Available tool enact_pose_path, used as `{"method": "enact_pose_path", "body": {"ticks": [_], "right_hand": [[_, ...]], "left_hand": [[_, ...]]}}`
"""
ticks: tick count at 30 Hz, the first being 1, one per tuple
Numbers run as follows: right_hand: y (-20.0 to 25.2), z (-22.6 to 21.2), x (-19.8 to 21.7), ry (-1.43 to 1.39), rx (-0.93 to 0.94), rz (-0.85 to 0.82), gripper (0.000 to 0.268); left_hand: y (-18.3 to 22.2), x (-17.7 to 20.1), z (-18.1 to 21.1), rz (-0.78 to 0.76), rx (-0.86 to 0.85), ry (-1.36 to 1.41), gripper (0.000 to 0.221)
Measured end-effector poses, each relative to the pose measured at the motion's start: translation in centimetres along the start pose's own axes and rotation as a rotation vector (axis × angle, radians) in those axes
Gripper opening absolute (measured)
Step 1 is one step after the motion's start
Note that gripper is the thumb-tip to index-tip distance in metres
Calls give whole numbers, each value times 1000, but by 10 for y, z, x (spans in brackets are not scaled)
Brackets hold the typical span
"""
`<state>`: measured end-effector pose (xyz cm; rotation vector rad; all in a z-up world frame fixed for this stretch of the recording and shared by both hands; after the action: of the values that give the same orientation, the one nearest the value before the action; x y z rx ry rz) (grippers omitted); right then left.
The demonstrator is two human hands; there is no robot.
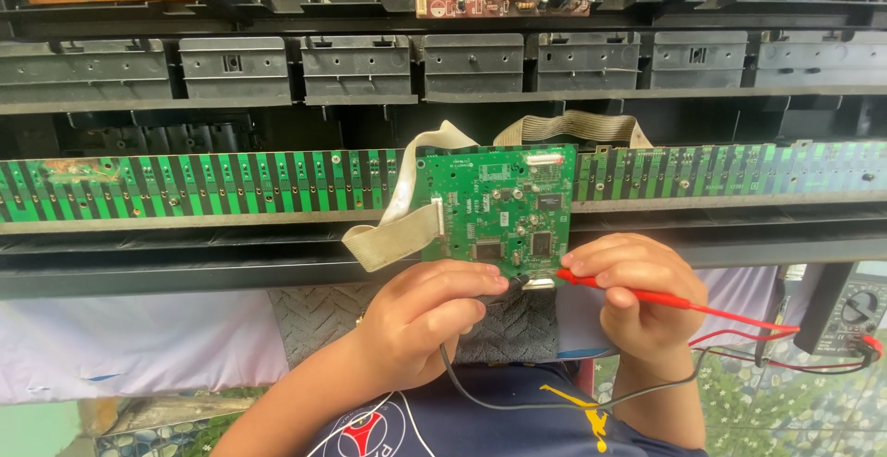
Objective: Testing various points on a circuit board from an electronic keyboard using a multimeter probe to diagnose issues.
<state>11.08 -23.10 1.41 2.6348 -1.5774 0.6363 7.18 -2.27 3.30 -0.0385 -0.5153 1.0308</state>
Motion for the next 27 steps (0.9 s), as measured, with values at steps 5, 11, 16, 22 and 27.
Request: {"method": "enact_pose_path", "body": {"ticks": [5, 11, 16, 22, 27], "right_hand": [[7, 3, 2, 8, 22, 29, 27], [6, 0, 0, 76, 15, 19, 24], [13, 3, 4, 41, 62, 92, 29], [7, -3, -2, 139, 70, 30, 26], [5, -4, -7, 165, 62, -29, 27]], "left_hand": [[-2, 0, 1, -16, 2, -20, 21], [-2, -1, 1, -12, 5, -19, 22], [-1, 1, 1, -3, 9, -29, 22], [2, 3, 0, 2, 8, -15, 21], [13, 9, -1, 74, -53, -78, 22]]}}
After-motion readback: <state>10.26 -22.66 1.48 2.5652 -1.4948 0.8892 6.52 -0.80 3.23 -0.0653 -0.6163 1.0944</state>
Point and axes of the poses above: each hand's wrist, its own y-axis away from the middle knuckle, its own x-axis out of the back of the hand, z = x × y, the point moved 8 cm from there along -y, towards the middle knuckle, and after that the axes turned 15 degrees about -z, right-handed, at the moved point
